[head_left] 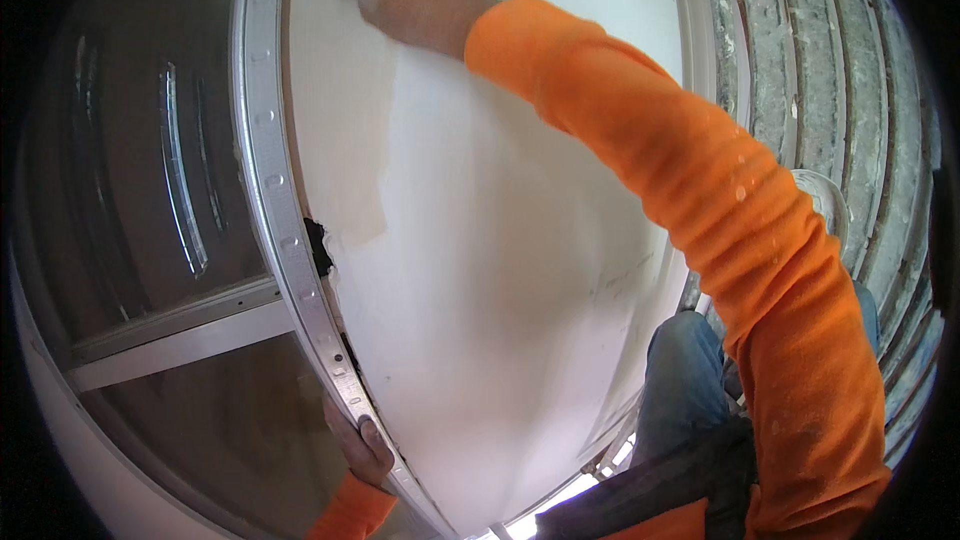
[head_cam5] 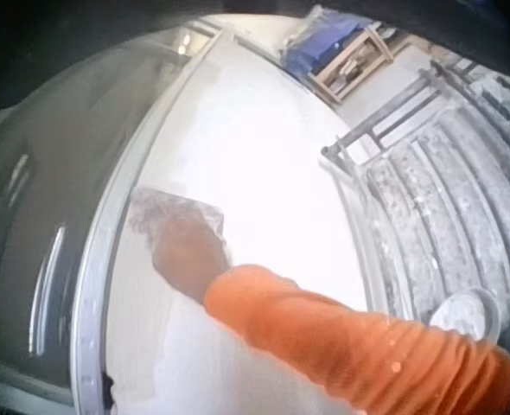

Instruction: The person applies joint compound to a drywall surface using a spreader, repeatedly scooping compound from a container and smoothing it onto the wall.

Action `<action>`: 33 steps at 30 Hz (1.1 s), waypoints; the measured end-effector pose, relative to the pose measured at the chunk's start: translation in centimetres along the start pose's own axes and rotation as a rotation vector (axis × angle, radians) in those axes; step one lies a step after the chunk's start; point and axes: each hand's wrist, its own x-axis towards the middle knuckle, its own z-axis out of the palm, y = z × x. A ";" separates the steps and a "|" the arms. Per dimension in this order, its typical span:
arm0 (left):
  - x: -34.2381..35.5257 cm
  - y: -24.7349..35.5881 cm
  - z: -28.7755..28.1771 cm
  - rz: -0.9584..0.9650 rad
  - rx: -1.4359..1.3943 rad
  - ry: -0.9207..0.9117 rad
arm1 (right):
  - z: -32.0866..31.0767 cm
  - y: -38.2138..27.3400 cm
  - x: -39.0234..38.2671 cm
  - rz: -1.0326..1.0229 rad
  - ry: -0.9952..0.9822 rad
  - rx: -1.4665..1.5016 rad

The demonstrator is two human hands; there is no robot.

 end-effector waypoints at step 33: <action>-2.7 -2.5 0.2 -0.107 -0.009 -0.029 | -5.3 -22.2 -19.5 0.182 -0.584 0.135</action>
